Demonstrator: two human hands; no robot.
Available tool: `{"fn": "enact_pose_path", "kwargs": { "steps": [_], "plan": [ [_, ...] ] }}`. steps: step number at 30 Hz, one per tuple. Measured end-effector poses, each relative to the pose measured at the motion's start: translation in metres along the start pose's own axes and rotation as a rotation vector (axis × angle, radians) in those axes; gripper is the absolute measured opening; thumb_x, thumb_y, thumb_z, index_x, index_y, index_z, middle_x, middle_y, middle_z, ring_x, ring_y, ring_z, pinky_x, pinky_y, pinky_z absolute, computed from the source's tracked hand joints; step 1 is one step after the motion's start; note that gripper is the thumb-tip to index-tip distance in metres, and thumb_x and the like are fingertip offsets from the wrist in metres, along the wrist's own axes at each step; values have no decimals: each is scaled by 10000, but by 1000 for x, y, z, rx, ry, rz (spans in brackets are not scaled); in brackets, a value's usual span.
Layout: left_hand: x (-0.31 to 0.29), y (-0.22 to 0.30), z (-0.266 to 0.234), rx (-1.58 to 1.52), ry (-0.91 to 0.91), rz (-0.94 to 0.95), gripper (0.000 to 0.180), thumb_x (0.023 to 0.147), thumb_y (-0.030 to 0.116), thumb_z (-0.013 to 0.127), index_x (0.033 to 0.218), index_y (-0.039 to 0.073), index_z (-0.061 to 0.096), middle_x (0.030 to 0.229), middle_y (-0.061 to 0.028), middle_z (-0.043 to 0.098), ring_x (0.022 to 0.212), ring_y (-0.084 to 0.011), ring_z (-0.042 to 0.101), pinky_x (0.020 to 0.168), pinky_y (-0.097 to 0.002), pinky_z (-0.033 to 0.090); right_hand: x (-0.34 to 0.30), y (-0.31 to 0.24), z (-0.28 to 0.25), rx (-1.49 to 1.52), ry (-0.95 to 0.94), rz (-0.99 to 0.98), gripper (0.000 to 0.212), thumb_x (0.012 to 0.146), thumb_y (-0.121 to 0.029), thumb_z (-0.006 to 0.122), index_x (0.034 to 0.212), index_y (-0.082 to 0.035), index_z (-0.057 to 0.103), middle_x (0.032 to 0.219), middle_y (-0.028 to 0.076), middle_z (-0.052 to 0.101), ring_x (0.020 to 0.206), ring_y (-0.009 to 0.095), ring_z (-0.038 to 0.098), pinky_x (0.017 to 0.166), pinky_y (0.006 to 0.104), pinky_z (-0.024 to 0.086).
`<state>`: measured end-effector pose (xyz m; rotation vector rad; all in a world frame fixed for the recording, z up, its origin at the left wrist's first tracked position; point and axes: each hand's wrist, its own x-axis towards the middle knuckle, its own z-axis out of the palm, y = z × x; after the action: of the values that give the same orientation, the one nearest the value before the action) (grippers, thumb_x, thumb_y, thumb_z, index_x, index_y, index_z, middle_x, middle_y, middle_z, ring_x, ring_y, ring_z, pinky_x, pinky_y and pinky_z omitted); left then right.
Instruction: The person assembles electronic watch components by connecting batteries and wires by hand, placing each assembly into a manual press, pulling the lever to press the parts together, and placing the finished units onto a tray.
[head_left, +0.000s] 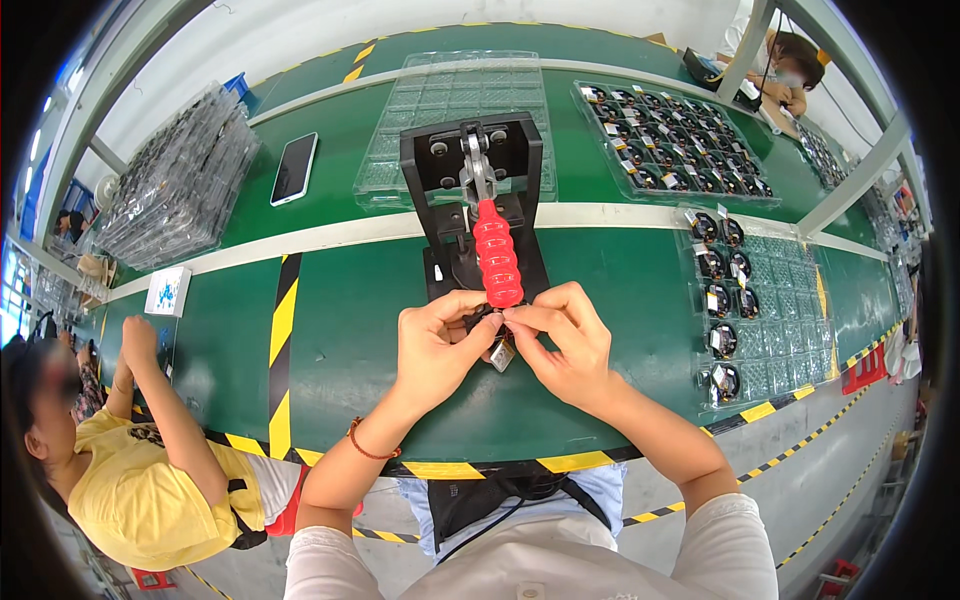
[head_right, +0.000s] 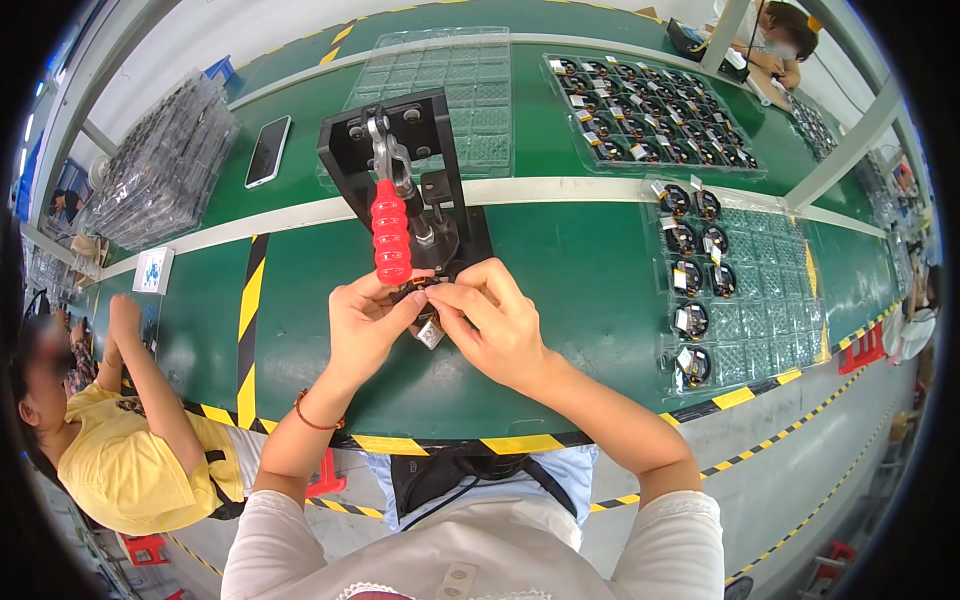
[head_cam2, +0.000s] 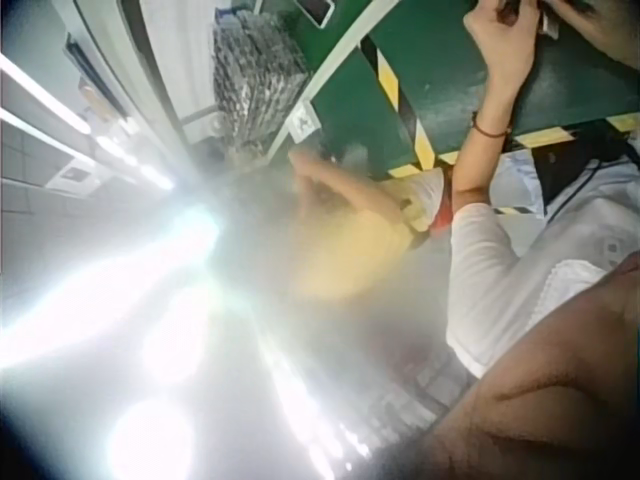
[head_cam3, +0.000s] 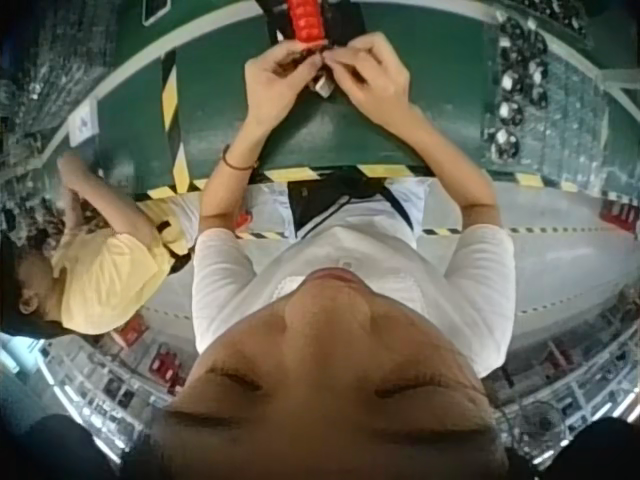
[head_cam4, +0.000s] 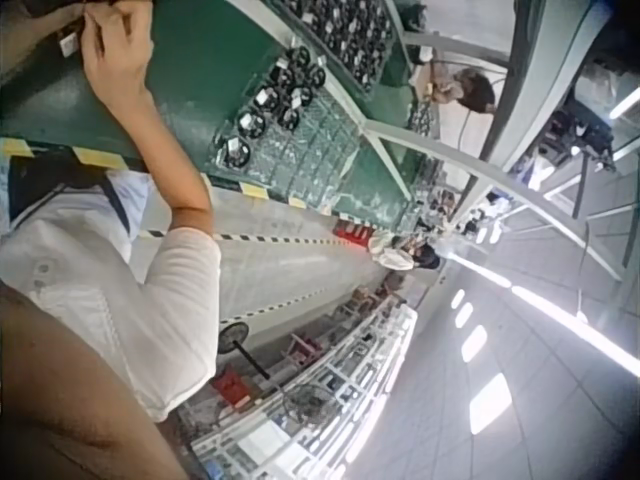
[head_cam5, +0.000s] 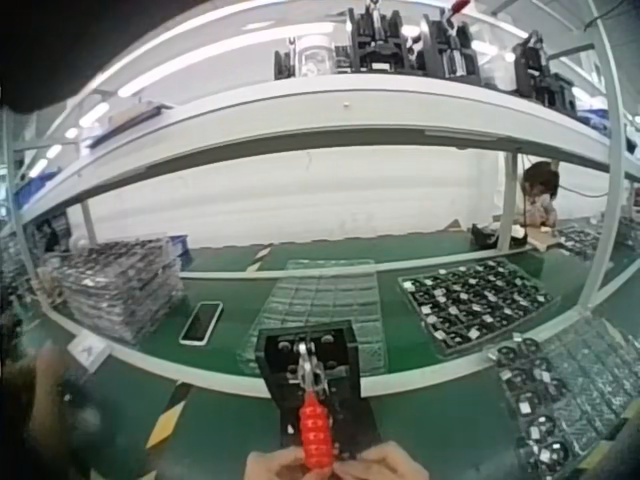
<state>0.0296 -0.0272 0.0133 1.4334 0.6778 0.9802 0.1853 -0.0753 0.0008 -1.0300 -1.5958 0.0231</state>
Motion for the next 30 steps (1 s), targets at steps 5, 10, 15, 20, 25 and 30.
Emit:
{"fn": "enact_pose_path", "kwargs": {
  "steps": [5,10,15,20,25,30],
  "plan": [
    [0,2,3,-29,34,3,197,839,-60,594,1029,-44,640,882,-73,668,700,-75,608,546,-194,494,0,-1,1,-12,5,-13,232,681,79,725,883,-21,669,797,64,521,631,144,545,506,249,432],
    [0,0,3,-96,49,-23,128,839,-48,603,963,-44,633,868,-66,671,678,-55,593,528,-187,476,-1,-2,-1,-47,-25,-40,254,660,83,723,878,-35,667,784,59,522,608,143,539,487,250,427],
    [-1,-3,1,-50,53,-33,94,860,-19,574,937,-21,627,855,-53,669,685,-43,585,524,-172,458,-2,-1,0,-62,-42,-85,258,656,78,723,877,-39,661,776,61,531,602,144,543,484,248,433],
    [1,-5,2,-61,11,-27,120,880,4,571,989,-15,621,862,-40,658,669,-31,569,512,-167,448,-1,0,1,-62,-32,-107,239,674,79,718,876,-31,650,789,69,548,598,137,548,487,241,444],
    [1,0,6,-86,1,-57,151,888,14,577,1031,-22,609,868,-34,644,653,-31,559,506,-173,456,1,0,-1,51,-10,14,237,723,89,692,925,-4,610,820,80,558,592,111,537,488,229,445],
    [1,-1,5,-102,-4,-79,138,883,7,576,1014,-24,611,856,-36,640,642,-31,552,503,-173,451,0,3,-1,50,-25,-4,260,722,91,692,946,-1,598,827,85,560,585,111,532,488,227,442]
  ]
}}
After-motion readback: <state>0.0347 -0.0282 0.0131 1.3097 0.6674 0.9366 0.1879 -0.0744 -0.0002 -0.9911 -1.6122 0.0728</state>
